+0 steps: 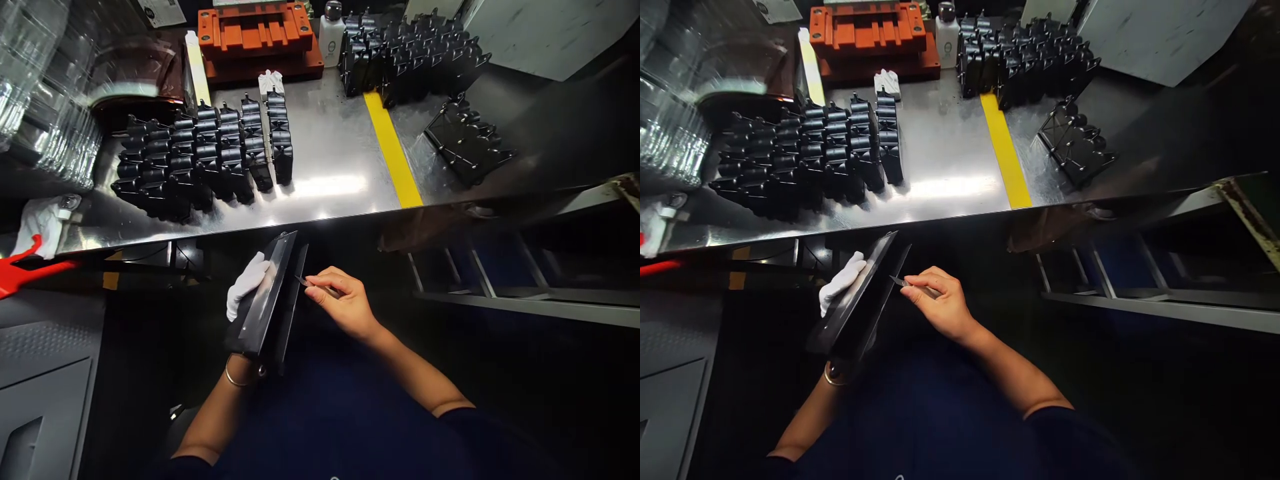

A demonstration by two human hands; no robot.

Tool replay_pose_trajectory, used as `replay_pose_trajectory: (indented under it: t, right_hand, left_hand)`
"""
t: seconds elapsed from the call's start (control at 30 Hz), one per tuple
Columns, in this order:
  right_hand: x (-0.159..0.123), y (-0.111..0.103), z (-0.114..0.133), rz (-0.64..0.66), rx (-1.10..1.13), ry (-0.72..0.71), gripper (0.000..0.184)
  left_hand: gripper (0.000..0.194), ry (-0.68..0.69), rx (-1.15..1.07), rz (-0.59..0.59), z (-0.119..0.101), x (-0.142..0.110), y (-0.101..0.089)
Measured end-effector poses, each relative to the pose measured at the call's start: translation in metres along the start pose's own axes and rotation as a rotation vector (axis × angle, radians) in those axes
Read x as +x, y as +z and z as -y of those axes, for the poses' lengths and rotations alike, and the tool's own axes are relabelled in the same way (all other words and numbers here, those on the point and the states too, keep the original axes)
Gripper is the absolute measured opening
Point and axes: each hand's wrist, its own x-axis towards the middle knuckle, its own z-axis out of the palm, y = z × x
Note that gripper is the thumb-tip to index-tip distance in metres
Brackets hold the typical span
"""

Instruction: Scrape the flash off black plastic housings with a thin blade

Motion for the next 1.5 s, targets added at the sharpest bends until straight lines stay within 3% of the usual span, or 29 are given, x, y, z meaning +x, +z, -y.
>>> replay_pose_trajectory:
  t: [0.1,0.23,0.37,0.47,0.6,0.7,0.77,0.87,0.97,1.13,1.3,1.5]
  right_hand:
    - [0.001,-0.001,-0.002,-0.007,0.003,0.027,0.009]
    - [0.004,0.000,-0.011,-0.016,0.032,0.068,0.012]
    - [0.014,-0.009,-0.023,-0.111,0.088,0.134,0.021]
    - [0.020,-0.022,-0.022,-0.081,0.058,0.115,0.029]
    - [0.021,-0.038,-0.011,0.118,-0.076,0.070,0.056]
    - [0.020,-0.035,-0.006,0.088,-0.259,-0.034,0.043]
    - [0.018,-0.025,-0.006,0.068,-0.364,-0.175,0.037]
    - [0.014,-0.008,-0.009,0.070,-0.480,-0.306,0.037]
    - [0.007,-0.002,-0.007,0.059,-0.516,-0.185,0.047]
    - [-0.004,0.001,-0.004,0.085,-0.305,0.042,0.029]
    - [-0.008,0.012,-0.008,0.107,-0.096,0.040,0.023]
    - [-0.009,0.017,-0.008,0.082,-0.127,0.033,0.021]
  left_hand:
    - [0.017,0.199,0.050,0.066,0.001,0.002,0.001]
    - [0.018,0.336,0.083,0.086,0.000,0.002,0.001]
    - [0.016,0.467,0.031,0.114,-0.002,-0.004,0.002]
    - [0.022,0.292,-0.041,0.126,-0.003,-0.008,0.004]
    - [0.027,0.029,-0.060,0.227,-0.005,-0.007,0.006]
    - [0.018,-0.118,-0.178,0.295,-0.012,-0.003,0.015]
    - [0.022,-0.254,-0.362,0.266,-0.019,0.001,0.025]
    - [0.026,-0.338,-0.444,0.083,-0.027,0.007,0.040]
    - [0.028,-0.222,-0.409,-0.080,-0.030,0.011,0.049]
    - [0.039,0.127,-0.335,-0.247,-0.026,0.004,0.053]
    - [0.048,0.315,-0.263,-0.236,-0.019,-0.002,0.054]
    - [0.070,0.481,-0.186,-0.153,-0.017,-0.002,0.053]
